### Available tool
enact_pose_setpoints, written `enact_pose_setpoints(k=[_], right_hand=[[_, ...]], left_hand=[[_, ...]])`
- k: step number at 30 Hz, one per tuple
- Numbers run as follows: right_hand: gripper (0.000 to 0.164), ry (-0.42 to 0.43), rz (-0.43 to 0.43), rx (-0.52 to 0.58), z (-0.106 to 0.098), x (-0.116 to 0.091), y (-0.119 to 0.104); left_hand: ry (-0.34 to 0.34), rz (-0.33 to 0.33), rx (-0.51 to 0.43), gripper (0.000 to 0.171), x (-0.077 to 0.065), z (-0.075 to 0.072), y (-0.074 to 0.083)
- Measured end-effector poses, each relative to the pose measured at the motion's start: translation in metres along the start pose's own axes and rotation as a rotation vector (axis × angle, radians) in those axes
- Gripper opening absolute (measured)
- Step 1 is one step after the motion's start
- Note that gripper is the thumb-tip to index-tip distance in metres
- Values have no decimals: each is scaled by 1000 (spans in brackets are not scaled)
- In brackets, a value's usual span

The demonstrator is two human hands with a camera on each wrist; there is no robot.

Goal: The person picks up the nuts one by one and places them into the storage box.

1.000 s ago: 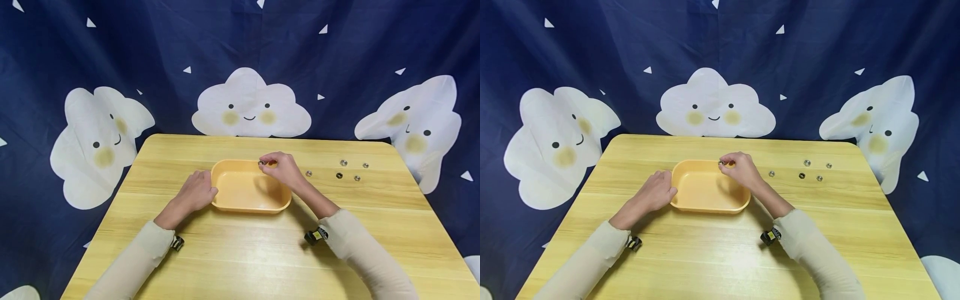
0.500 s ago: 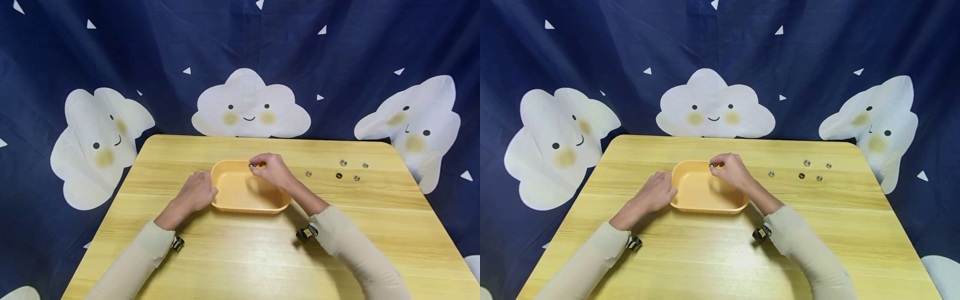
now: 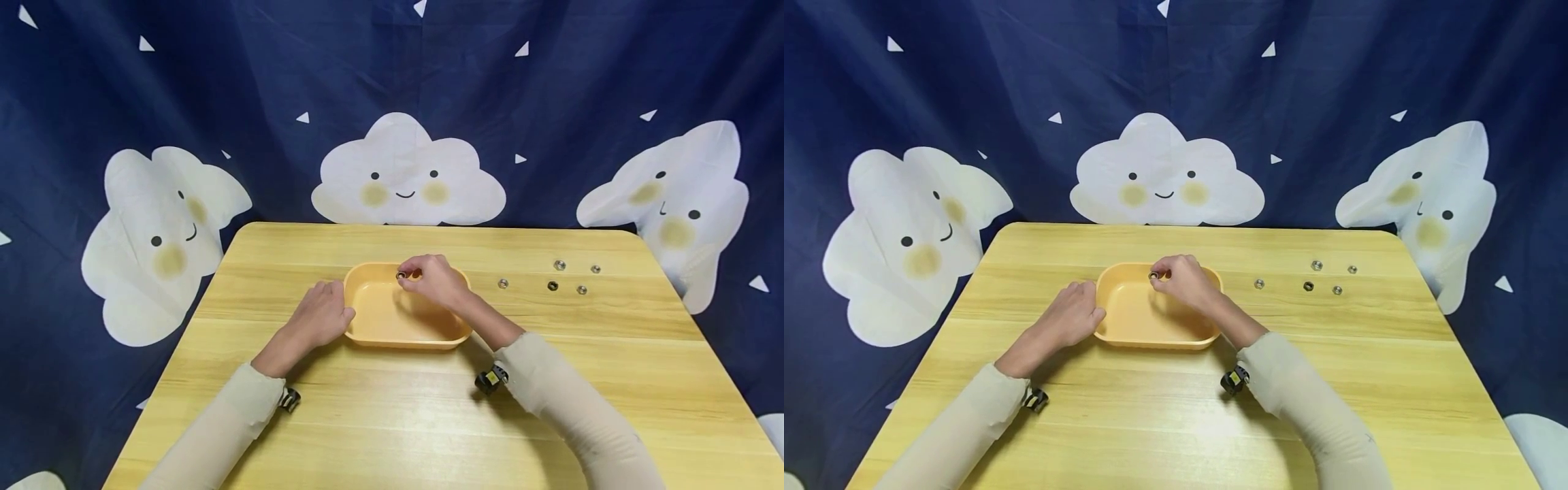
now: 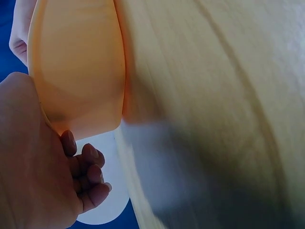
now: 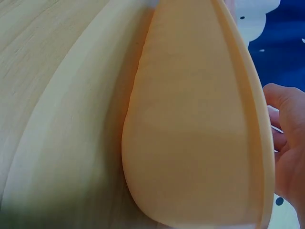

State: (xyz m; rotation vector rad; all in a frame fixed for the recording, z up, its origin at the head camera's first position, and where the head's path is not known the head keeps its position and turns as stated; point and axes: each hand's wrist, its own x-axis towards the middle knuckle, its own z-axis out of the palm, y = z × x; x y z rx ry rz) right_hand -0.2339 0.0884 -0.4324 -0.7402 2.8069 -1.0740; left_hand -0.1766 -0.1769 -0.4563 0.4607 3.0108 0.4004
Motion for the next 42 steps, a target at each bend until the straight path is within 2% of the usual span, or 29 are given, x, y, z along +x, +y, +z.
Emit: enact_pose_setpoints(k=[5,13,28,37,42], right_hand=[[18,-18,-28,-17,4,1,2],[13,-78,-27,-2,9,1,6],[12,-99,-65,-35,14,-2,5],[15,-198,-71,-44,18,-2,5],[15,-203,-112,-56,20,-3,7]], left_hand=[[11,5,12,24,0,0,0],[11,-6,-9,22,1,1,0],[20,-9,-23,25,1,2,0],[21,-13,-21,23,-1,2,-1],[26,-6,-23,24,0,3,-2]])
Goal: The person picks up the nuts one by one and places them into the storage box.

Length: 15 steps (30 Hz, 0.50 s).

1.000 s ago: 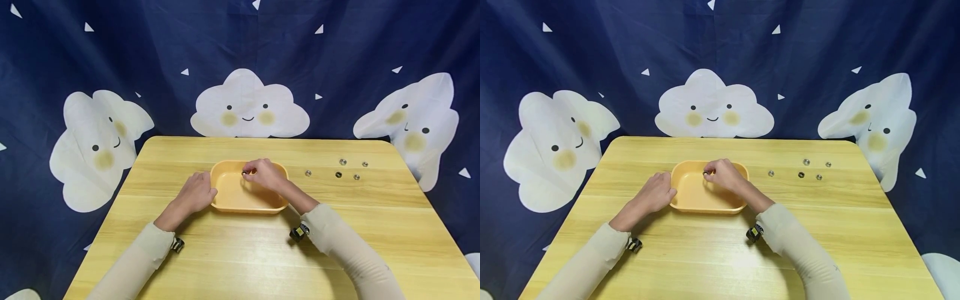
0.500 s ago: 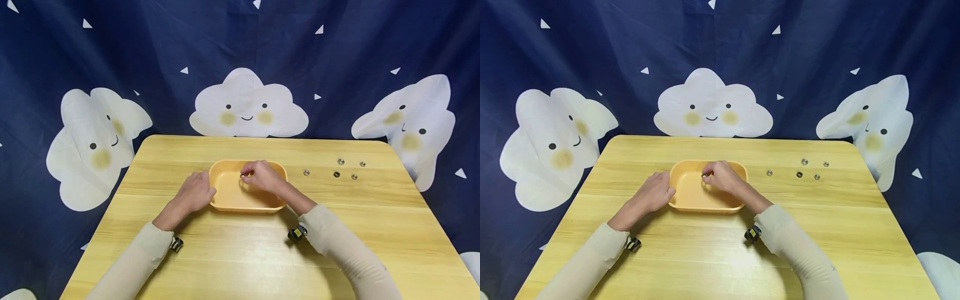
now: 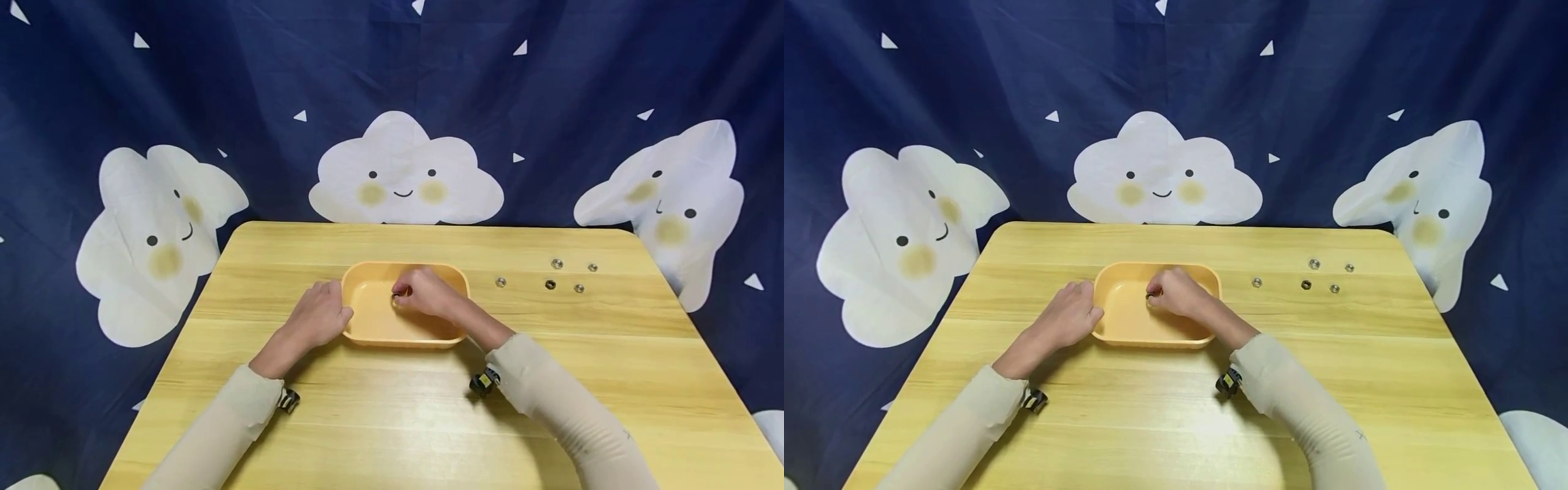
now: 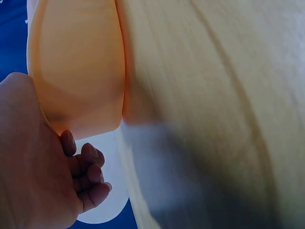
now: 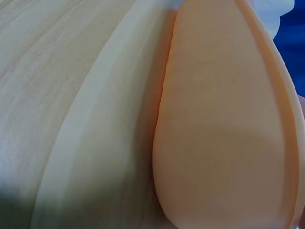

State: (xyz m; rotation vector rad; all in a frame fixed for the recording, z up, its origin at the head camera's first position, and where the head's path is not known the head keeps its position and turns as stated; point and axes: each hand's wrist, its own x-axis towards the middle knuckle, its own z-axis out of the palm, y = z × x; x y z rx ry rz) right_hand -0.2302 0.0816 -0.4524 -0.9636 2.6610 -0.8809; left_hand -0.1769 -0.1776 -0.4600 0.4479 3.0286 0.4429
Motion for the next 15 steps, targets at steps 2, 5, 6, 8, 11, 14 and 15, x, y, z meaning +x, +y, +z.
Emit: enact_pose_setpoints(k=[2,5,6,8,11,14,15], right_hand=[[15,1,-15,-21,1,0,1],[14,0,-23,-39,2,0,1],[14,-3,-22,-43,2,0,1],[14,-15,-15,-41,3,-1,0],[12,-40,1,-48,3,-2,0],[11,-57,2,-58,4,-2,0],[11,-56,-3,-63,4,-3,0]], left_hand=[[2,3,3,25,0,0,1],[4,4,11,24,0,-1,1],[4,4,14,24,0,-1,1],[3,2,17,24,0,-2,2],[-1,0,20,24,0,-1,1],[-2,0,23,24,0,0,1],[-2,0,22,24,0,0,1]])
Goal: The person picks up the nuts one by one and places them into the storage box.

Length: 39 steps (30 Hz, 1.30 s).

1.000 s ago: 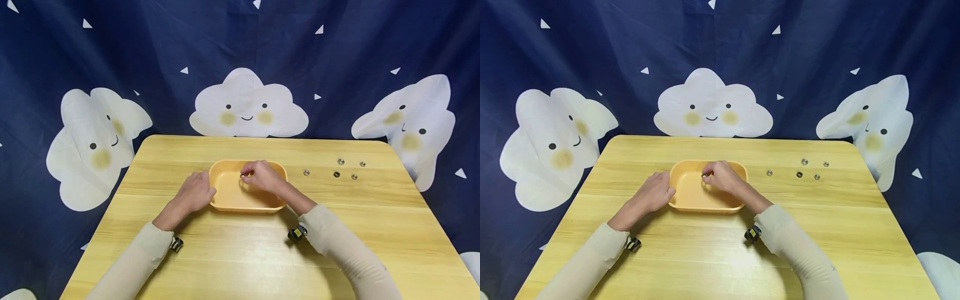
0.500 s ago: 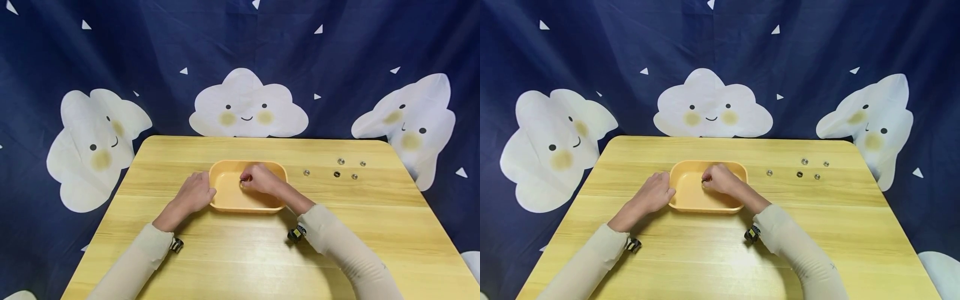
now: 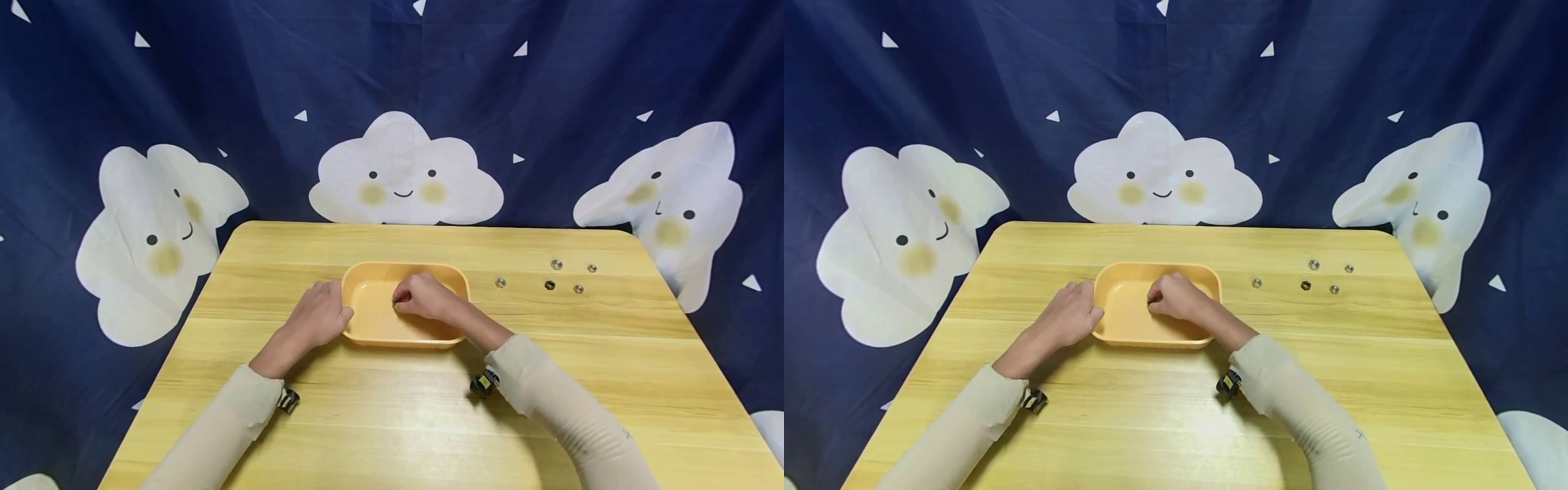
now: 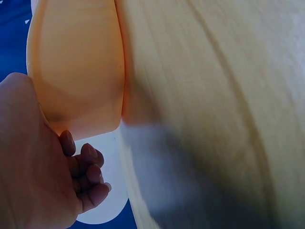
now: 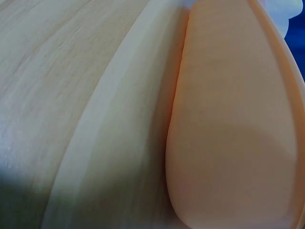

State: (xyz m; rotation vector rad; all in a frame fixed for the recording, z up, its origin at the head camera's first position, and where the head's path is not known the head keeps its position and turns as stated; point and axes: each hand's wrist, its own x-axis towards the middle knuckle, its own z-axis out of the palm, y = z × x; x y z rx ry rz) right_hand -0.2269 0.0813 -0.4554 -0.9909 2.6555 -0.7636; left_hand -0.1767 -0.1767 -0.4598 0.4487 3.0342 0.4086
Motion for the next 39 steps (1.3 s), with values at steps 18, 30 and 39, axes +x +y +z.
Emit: enact_pose_setpoints(k=[18,30,39], right_hand=[[11,3,-6,-33,6,2,3],[11,3,-12,-46,5,1,4],[12,-4,-8,-38,4,2,3]], left_hand=[[1,-2,-2,23,0,1,0],[9,-2,-10,21,0,0,1],[10,-3,-15,21,-2,-1,2]])
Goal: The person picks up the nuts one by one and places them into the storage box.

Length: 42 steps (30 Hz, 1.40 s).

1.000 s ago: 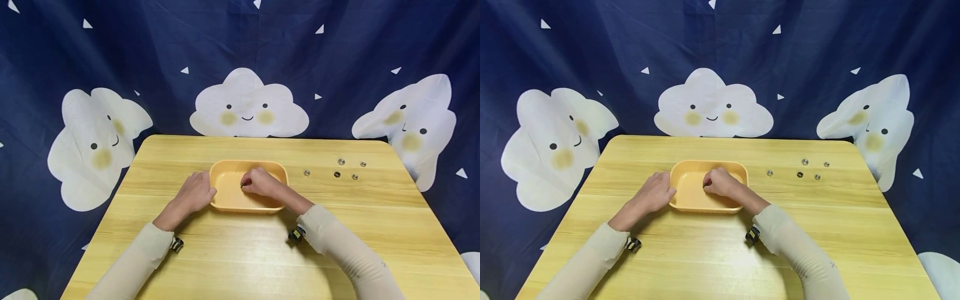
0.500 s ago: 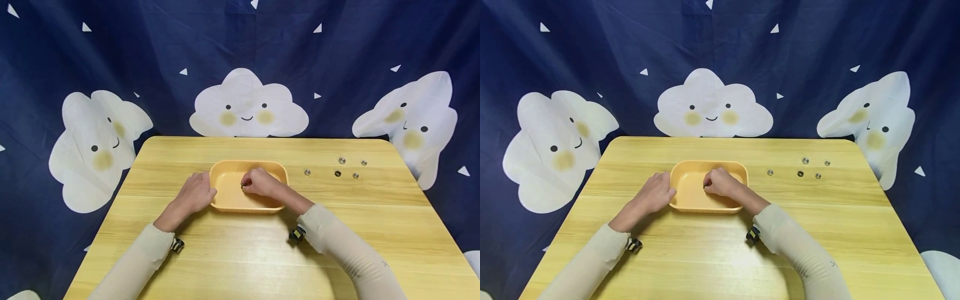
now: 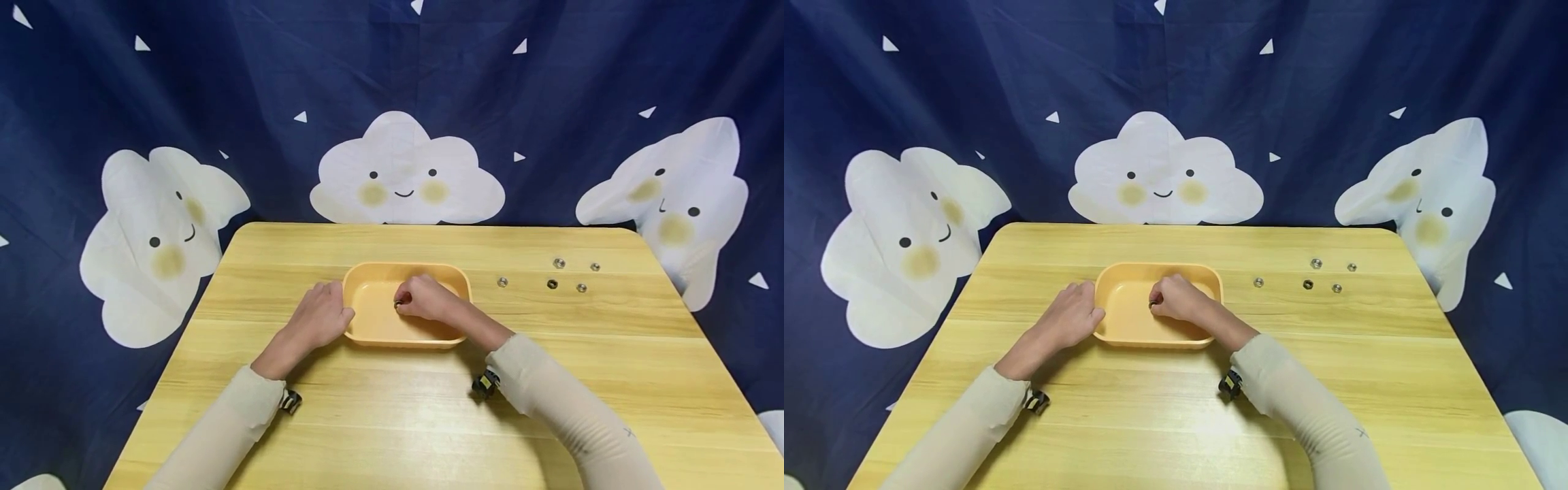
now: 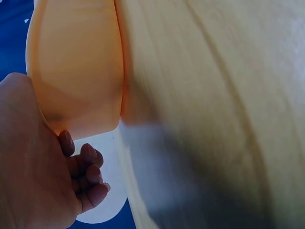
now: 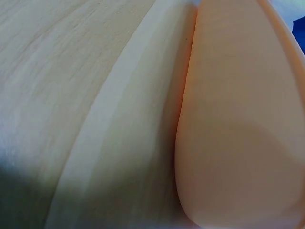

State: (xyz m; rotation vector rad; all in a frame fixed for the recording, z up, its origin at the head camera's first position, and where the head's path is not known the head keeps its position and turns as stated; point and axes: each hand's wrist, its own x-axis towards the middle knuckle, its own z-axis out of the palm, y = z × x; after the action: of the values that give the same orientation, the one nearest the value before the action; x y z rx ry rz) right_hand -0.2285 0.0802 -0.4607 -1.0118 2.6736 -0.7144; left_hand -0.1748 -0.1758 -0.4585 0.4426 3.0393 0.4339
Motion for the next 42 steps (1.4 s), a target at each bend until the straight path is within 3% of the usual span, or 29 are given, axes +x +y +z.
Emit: enact_pose_setpoints(k=[14,21,29,42], right_hand=[[14,-23,7,-36,-5,-4,-3],[6,-26,-8,-22,-9,-8,-2],[27,7,38,41,-17,-16,-1],[34,11,83,69,-28,-23,-4]], left_hand=[[9,11,-2,18,1,1,-1],[0,2,3,20,0,0,0],[3,2,0,20,1,0,0],[-6,-5,4,20,1,0,0]])
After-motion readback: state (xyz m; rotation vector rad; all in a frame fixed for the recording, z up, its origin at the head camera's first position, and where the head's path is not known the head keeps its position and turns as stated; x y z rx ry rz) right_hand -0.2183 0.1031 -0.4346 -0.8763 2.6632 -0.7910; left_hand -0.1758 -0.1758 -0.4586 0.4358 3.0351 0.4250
